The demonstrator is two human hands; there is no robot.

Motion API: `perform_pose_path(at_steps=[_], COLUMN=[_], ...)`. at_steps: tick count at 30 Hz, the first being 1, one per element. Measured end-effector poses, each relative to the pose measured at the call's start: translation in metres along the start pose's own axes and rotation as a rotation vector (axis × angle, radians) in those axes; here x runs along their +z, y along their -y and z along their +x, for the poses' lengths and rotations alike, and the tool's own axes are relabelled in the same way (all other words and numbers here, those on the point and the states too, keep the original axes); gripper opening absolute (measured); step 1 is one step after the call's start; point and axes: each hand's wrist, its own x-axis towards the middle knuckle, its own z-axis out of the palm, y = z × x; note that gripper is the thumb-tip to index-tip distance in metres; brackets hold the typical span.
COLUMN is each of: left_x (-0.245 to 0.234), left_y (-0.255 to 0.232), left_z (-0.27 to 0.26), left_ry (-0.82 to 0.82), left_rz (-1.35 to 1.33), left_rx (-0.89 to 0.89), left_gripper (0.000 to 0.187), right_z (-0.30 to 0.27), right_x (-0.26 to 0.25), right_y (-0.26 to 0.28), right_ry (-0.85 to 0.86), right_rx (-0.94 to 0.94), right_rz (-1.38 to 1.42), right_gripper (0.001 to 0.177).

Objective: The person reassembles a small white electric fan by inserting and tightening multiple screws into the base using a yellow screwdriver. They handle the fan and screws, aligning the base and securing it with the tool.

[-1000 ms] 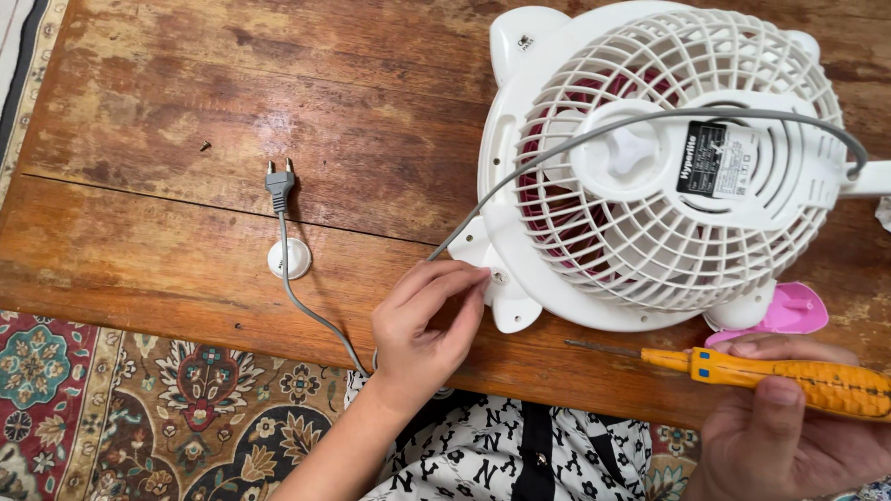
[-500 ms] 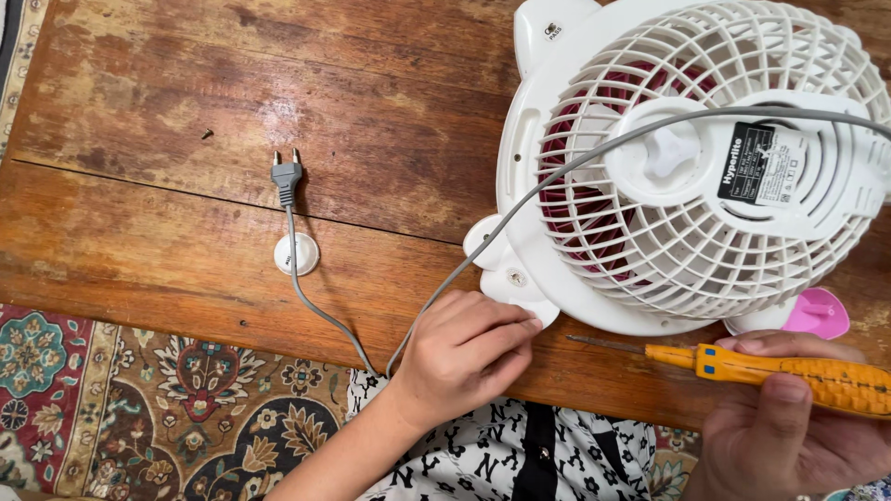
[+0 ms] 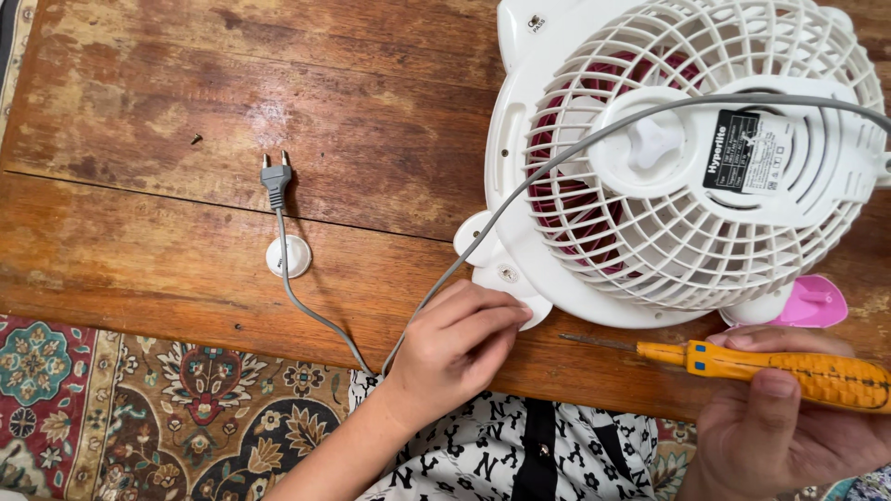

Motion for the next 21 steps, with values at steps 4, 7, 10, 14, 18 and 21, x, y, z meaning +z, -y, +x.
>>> perform_pose_path(at_steps=[4,7,10,14,18,21], left_x=[-0.001,-0.001,-0.004,-0.007,-0.008,-0.006], left_y=[-0.006,-0.012,-0.014,-0.015,-0.014,-0.011], left_z=[0.003,0.004,0.007,0.009,0.003,-0.002], left_ry=[0.062,0.105,0.142,0.149,0.136,0.083], left_rz=[0.148,0.225,0.244,0.222,0.193,0.117], left_rx=[0.148,0.167,0.155,0.109,0.070,0.033], left_gripper=[0.028,0.029,0.029,0.030,0.033,0.028], right_z=[-0.001,-0.002,-0.003,-0.006,-0.005,0.000], right_x=[-0.001,-0.005,-0.009,-0.013,-0.014,-0.010], right_y=[0.000,0.000,-0.001,-0.002,0.001,0.008], right_ry=[0.003,0.007,0.010,-0.006,0.011,0.046], right_rx=[0.005,0.007,0.011,0.011,0.002,-0.019], right_rz=[-0.001,-0.003,-0.010,-0.034,-0.064,-0.091], right_gripper=[0.051,0.053,0.055,0.054,0.056,0.056])
